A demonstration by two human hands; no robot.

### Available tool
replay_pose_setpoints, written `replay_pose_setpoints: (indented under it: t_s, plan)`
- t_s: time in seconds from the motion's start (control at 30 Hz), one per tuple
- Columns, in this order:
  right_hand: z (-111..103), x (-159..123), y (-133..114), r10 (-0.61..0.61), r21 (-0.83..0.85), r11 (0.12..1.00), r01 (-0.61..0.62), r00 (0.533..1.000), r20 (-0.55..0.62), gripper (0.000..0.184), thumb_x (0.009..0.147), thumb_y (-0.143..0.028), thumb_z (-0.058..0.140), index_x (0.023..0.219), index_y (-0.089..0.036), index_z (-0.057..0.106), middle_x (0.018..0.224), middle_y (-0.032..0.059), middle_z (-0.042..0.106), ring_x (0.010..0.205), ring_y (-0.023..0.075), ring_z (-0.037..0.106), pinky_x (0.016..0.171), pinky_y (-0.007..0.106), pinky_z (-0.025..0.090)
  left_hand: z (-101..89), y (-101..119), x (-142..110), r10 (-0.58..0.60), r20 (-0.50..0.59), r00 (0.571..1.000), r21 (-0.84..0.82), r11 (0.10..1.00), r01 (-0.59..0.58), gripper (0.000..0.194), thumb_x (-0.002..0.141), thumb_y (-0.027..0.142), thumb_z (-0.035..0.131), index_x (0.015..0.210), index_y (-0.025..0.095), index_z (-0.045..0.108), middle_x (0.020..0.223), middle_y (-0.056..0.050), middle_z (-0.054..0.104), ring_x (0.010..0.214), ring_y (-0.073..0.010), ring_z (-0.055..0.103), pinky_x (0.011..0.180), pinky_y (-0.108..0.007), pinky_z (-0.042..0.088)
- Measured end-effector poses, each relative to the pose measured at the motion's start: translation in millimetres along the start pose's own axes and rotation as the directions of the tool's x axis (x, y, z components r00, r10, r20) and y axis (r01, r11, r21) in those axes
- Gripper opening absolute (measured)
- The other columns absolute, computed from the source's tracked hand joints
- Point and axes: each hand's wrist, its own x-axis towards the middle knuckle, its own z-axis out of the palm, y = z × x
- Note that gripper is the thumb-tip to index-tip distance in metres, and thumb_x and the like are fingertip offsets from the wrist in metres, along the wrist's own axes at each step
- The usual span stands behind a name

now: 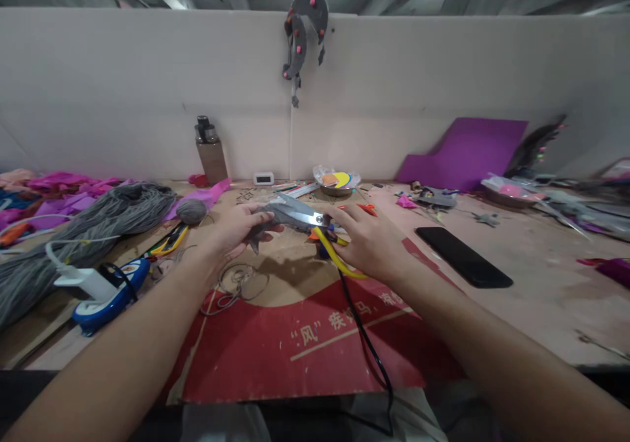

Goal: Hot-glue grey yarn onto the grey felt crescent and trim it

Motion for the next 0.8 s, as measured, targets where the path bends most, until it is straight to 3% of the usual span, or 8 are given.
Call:
replay_pose_setpoints:
  t_s: [0.17,0.4,0.8]
  plan:
    - [13.1,-3.6,5.7,-0.004,-0.011,1.000,0.004,1.000,0.020,0.036,0.089,-0.028,0.058,0.123,-0.017,0.059,0.109,0.0122,0.067,0.088,0.0244,0.063,0.068,0.032,0.044,0.3,-1.0,0.6,0.029,0.077,0.997,0.030,0.999,-0.032,0.015,0.072,0.012,0.065,0.087,0.011,0.069,0.078,-0.009,0.071,0.061,-0.0129,0.067,0.038,-0.014,0.040]
    - [15.4,-6.5,9.1,-0.010,-0.059,0.998,0.015,0.997,0.072,0.038,0.090,-0.033,0.057,0.125,-0.017,0.059,0.104,0.0120,0.068,0.084,0.0242,0.063,0.066,0.032,0.041,0.2,-2.6,-0.9,-0.004,0.126,0.992,0.062,0.998,-0.004,0.025,0.073,0.013,0.064,0.098,0.011,0.068,0.063,-0.007,0.068,0.042,-0.0053,0.047,0.037,-0.014,0.030]
    - [13.9,-9.0,9.8,-0.009,-0.050,0.999,0.014,0.994,0.107,0.038,0.094,-0.033,0.051,0.127,-0.017,0.058,0.106,0.0135,0.068,0.079,0.0227,0.062,0.064,0.031,0.039,1.2,-2.8,-1.3,-0.022,0.137,0.990,0.078,0.997,0.012,0.014,0.070,0.015,0.068,0.084,0.012,0.069,0.064,-0.008,0.067,0.047,-0.0080,0.052,0.037,-0.015,0.031]
